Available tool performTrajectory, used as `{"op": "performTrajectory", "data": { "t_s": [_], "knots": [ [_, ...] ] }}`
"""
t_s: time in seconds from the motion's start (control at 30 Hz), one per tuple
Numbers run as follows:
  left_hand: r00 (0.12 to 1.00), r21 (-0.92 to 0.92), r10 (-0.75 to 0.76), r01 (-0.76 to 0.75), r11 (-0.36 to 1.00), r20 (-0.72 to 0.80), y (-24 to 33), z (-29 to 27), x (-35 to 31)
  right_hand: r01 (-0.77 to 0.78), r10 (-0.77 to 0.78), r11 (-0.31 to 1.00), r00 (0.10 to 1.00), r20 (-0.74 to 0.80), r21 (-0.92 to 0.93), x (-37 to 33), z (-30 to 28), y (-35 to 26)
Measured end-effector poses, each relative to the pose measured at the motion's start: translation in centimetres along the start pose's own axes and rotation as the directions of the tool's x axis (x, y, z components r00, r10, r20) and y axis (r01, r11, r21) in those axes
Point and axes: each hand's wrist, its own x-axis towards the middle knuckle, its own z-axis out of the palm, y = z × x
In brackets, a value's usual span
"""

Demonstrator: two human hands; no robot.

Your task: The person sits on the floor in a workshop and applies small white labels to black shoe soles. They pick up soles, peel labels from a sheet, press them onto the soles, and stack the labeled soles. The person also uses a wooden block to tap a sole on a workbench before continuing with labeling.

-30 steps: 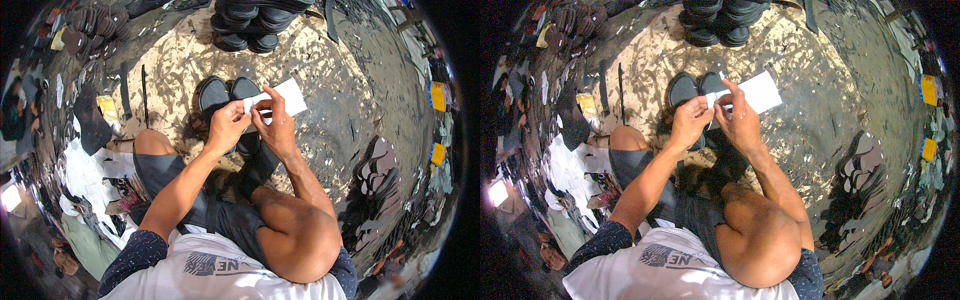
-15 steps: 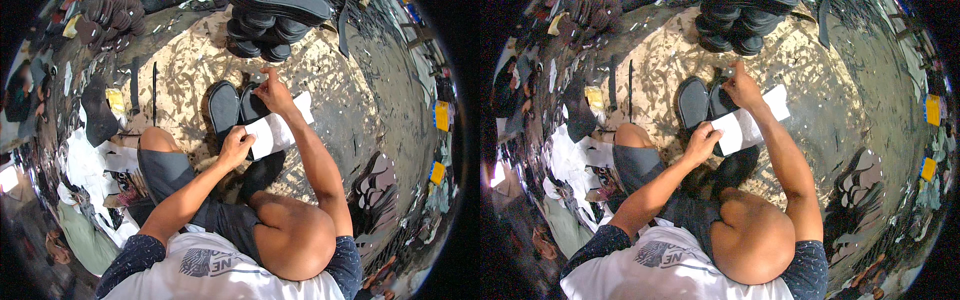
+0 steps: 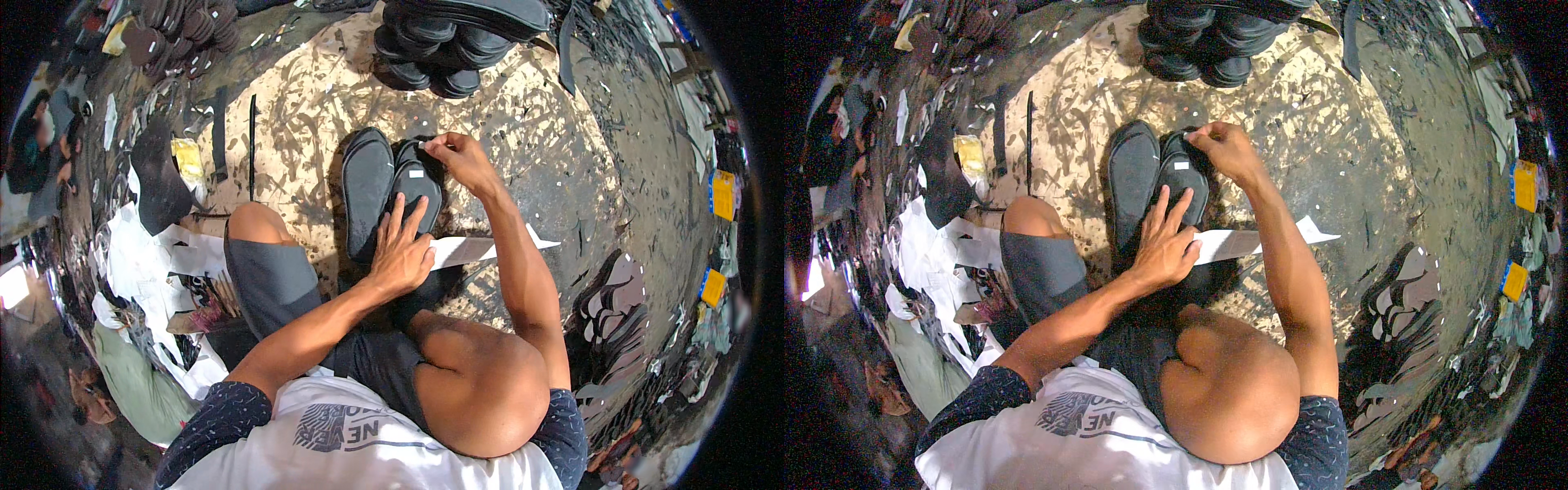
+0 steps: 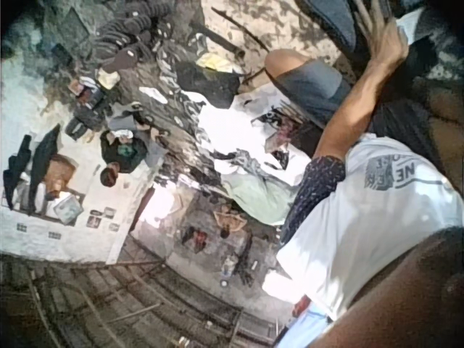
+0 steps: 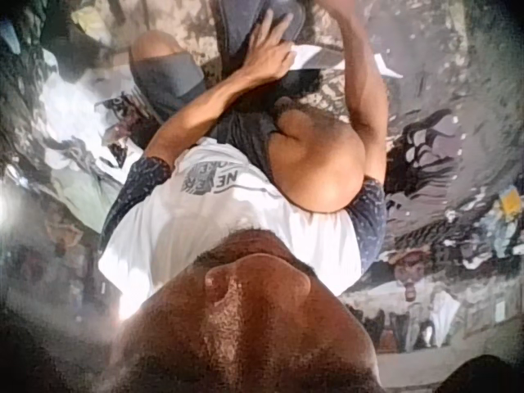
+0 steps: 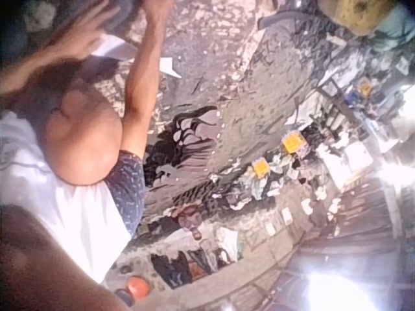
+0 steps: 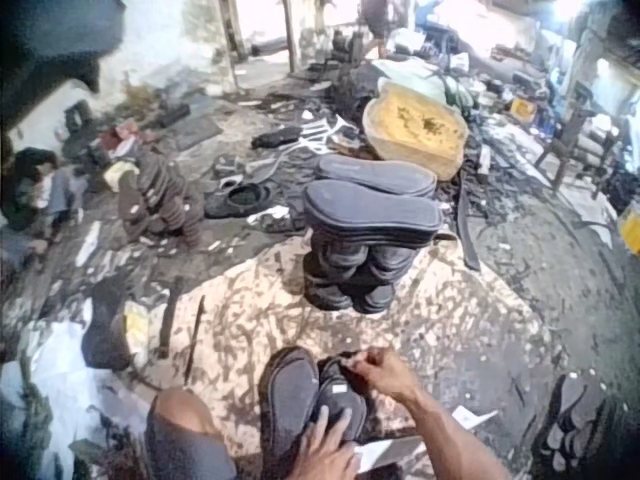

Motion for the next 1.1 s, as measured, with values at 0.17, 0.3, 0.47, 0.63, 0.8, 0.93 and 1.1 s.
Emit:
{"op": "performTrajectory", "data": {
  "t_s": [0.17, 0.3, 0.47, 0.63, 0.8, 0.93, 1.1],
  "knots": [
    [1.0, 0.017, 0.007, -0.007, 1.0, -0.015, -0.2, 0.6, -0.2, 0.291, -0.327, 0.804, 0.945, 0.024, -0.518, 1.2, 1.6, 0.8],
    [1.0, -0.004, 0.006, -0.006, 1.0, -0.02, -0.3, 0.9, -0.6, 0.162, -0.265, 0.856, 0.953, -0.147, -0.492, 1.5, 2.2, 1.7],
    [0.985, -0.07, 0.036, -0.048, 0.996, -0.166, -1.8, 1.5, 1.9, -0.013, 0.004, 0.997, 0.994, -0.114, -0.08, -0.7, 0.9, 1.2],
    [0.955, -0.19, 0.141, -0.193, 0.963, -0.259, -1.3, 0.0, 2.7, 0.126, -0.119, 0.992, 0.978, -0.173, 0.027, -5.3, 0.9, 0.8],
    [0.978, -0.483, -0.136, 0.042, 0.874, -0.16, -0.3, -1.8, 2.1, 0.023, 0.019, 0.98, 0.977, -0.211, 0.198, -3.4, -6.8, 3.3],
    [0.913, -0.837, -0.393, 0.297, 0.46, 0.108, -3.1, -1.2, 2.8, -0.099, -0.059, 0.894, 0.941, -0.332, -0.437, -2.6, -12.2, 6.0],
    [0.857, -0.919, -0.464, 0.344, 0.193, 0.224, -3.7, -3.1, 3.7, 0.352, -0.348, 0.935, 0.875, -0.338, -0.053, -6.9, -3.4, -2.0]
  ]
}}
